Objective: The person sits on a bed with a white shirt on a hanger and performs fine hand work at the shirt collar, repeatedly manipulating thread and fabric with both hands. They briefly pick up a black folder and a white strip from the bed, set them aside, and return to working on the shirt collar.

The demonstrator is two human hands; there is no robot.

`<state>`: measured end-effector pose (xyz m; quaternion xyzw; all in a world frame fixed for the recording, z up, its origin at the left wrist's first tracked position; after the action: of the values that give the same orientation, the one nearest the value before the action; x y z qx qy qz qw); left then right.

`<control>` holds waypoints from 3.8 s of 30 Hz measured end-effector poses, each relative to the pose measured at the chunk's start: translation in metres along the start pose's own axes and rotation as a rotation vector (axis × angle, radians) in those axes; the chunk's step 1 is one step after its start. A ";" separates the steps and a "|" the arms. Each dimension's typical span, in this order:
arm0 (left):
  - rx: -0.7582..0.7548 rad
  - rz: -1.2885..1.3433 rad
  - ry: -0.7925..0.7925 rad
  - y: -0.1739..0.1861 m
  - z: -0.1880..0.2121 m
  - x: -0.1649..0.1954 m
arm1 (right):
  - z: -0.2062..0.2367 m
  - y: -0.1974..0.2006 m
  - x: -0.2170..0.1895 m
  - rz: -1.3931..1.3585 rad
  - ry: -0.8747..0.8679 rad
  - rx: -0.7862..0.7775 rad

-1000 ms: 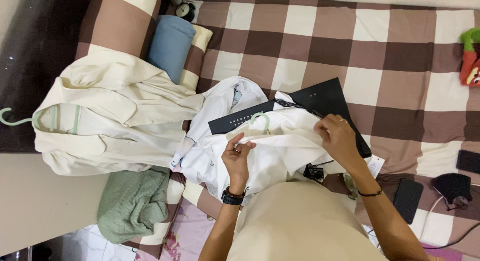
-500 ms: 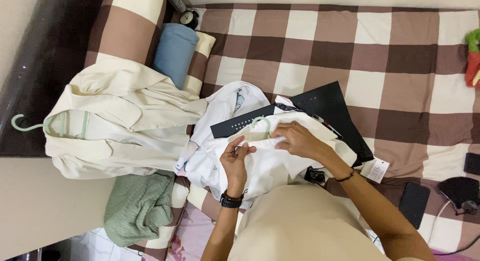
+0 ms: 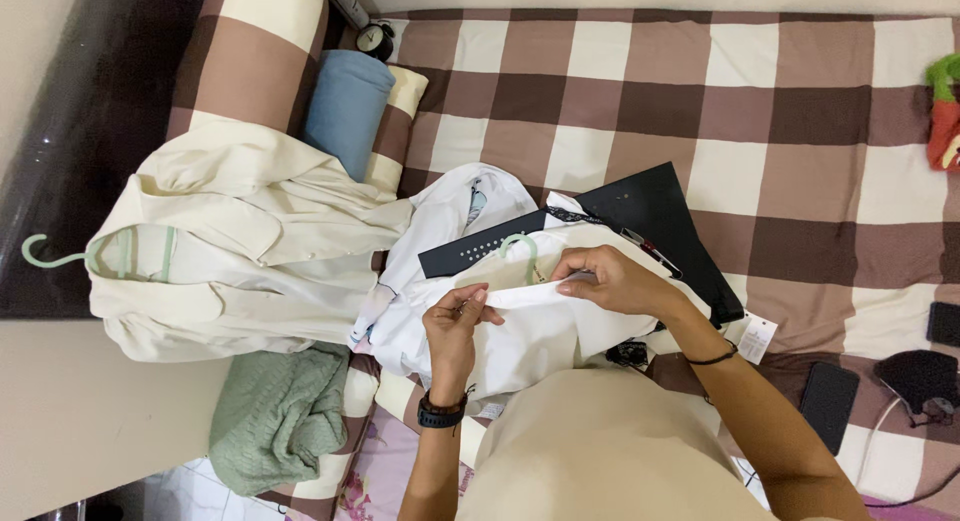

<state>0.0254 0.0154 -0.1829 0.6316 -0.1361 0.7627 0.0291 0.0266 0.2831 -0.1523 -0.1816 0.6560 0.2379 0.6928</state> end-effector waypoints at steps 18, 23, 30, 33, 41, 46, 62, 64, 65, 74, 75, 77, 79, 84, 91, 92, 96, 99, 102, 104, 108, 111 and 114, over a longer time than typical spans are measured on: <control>0.184 0.264 -0.167 -0.011 0.009 -0.017 | 0.026 -0.047 -0.036 0.983 0.482 0.387; 0.204 0.077 -0.165 -0.018 0.020 -0.007 | 0.030 -0.053 -0.046 0.818 0.372 0.462; 0.144 -0.025 -0.178 -0.035 0.036 0.013 | 0.026 -0.074 -0.047 0.153 0.084 0.372; 0.120 0.031 -0.199 -0.036 0.037 0.016 | 0.020 -0.081 -0.049 0.024 -0.022 0.351; 0.092 0.022 -0.206 -0.038 0.042 0.024 | 0.021 -0.091 -0.068 0.394 0.089 0.534; 0.067 -0.024 -0.190 -0.042 0.046 0.033 | 0.022 -0.093 -0.072 0.549 0.172 0.576; -0.236 -0.740 -0.357 -0.048 0.059 0.092 | 0.021 -0.080 -0.082 0.831 0.216 0.442; -0.273 -0.778 -0.358 -0.050 0.058 0.096 | 0.021 -0.078 -0.080 0.837 0.226 0.418; -0.286 -0.779 -0.358 -0.051 0.058 0.098 | 0.022 -0.077 -0.079 0.831 0.234 0.407; -0.418 -0.807 -0.301 -0.053 0.054 0.096 | 0.034 -0.065 -0.075 0.701 0.208 0.270; -0.448 -0.801 -0.296 -0.052 0.051 0.094 | 0.035 -0.062 -0.073 0.669 0.188 0.239; -0.563 -0.698 -0.176 -0.049 0.042 0.087 | 0.035 -0.054 -0.066 0.484 0.138 0.130; -0.646 -0.568 -0.028 -0.046 0.036 0.081 | 0.034 -0.048 -0.057 0.262 0.082 0.010; -0.717 -0.290 0.340 -0.048 0.034 0.077 | 0.033 -0.043 -0.035 -0.117 0.112 -0.207; -0.813 -0.482 -0.157 -0.063 0.036 0.103 | 0.034 -0.040 -0.008 -0.304 0.084 -0.268; -0.838 -0.472 -0.148 -0.064 0.036 0.104 | 0.034 -0.040 -0.006 -0.323 0.108 -0.272; -0.823 -0.499 0.009 -0.063 0.040 0.100 | 0.033 -0.038 -0.001 -0.325 0.144 -0.301; -0.808 -0.355 0.067 -0.064 0.041 0.097 | 0.033 -0.038 0.001 -0.366 0.120 -0.308; -0.792 -0.233 0.051 -0.067 0.041 0.098 | 0.033 -0.039 0.003 -0.406 0.113 -0.310; -0.815 -0.241 0.038 -0.069 0.040 0.102 | 0.032 -0.038 0.004 -0.429 0.086 -0.306; -0.792 -0.255 0.048 -0.071 0.041 0.110 | 0.031 -0.037 0.004 -0.430 0.090 -0.311; -0.751 -0.283 0.048 -0.072 0.044 0.113 | 0.030 -0.038 0.003 -0.432 0.126 -0.315; -0.674 -0.277 0.014 -0.071 0.046 0.112 | 0.028 -0.040 0.005 -0.438 0.111 -0.311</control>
<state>0.0621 0.0581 -0.0547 0.5939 -0.2928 0.6679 0.3398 0.0724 0.2662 -0.1572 -0.4361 0.5937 0.1700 0.6545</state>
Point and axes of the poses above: each hand's wrist, its own z-axis away from the middle knuckle, its own y-axis out of the back of the hand, x = y × z, the point moved 2 cm from there along -z, towards the middle knuckle, and after that the axes turned 10 degrees about -x, right-handed, at the moved point
